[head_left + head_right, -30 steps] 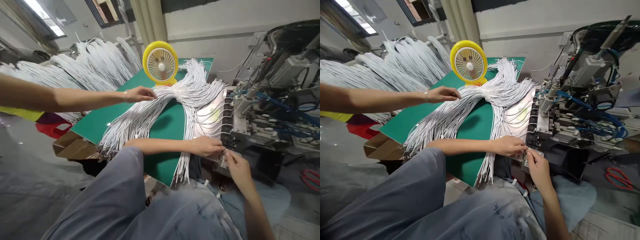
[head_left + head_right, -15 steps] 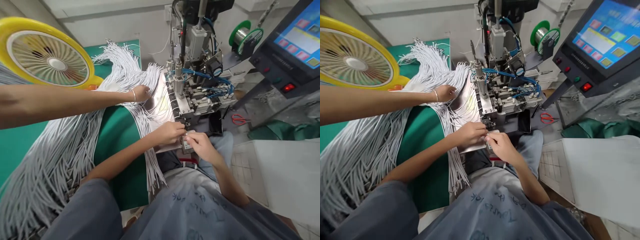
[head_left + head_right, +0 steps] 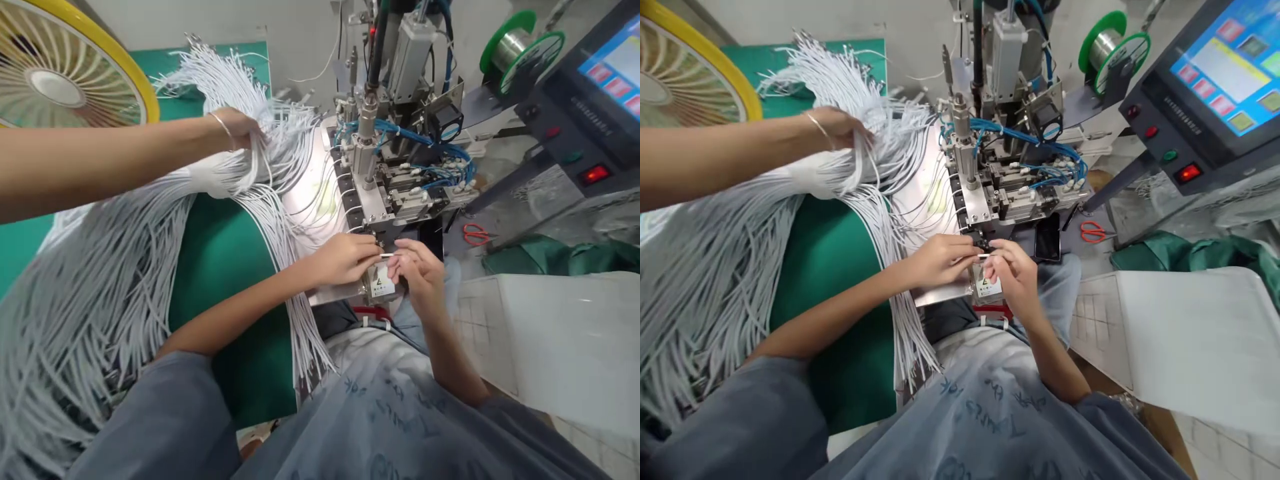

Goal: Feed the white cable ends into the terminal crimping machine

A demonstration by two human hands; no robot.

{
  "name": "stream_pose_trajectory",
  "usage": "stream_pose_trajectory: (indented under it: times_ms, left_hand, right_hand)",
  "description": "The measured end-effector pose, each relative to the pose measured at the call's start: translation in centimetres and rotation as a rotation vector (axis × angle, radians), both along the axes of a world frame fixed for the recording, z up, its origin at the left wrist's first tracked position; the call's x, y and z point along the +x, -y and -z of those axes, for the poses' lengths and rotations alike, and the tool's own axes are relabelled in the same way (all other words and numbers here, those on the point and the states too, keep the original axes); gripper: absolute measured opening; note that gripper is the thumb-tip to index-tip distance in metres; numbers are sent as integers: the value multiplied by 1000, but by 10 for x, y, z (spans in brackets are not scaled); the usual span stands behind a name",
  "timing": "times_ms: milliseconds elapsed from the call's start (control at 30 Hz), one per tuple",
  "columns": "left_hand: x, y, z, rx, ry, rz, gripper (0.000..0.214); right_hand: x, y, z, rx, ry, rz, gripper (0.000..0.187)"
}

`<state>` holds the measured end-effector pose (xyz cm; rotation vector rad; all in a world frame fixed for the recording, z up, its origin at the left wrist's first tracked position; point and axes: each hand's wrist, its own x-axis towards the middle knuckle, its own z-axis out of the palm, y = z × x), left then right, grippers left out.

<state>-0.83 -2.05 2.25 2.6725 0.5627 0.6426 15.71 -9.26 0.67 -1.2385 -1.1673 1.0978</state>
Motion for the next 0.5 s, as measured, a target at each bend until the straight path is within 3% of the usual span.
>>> stream_pose_trajectory:
  times_ms: [233,433,500]
  left_hand:
    - [0,1,8,-91,190,-83,26]
    - [0,-1,8,-171,164,-48,23]
    - [0,-2,8,-190,153,-36,23]
  right_hand:
    - [-14,-16,14,-49,-189,67,16]
    - [-16,-20,20,135,-30,178,9]
    - [-15,-21,20,151,0,159,10]
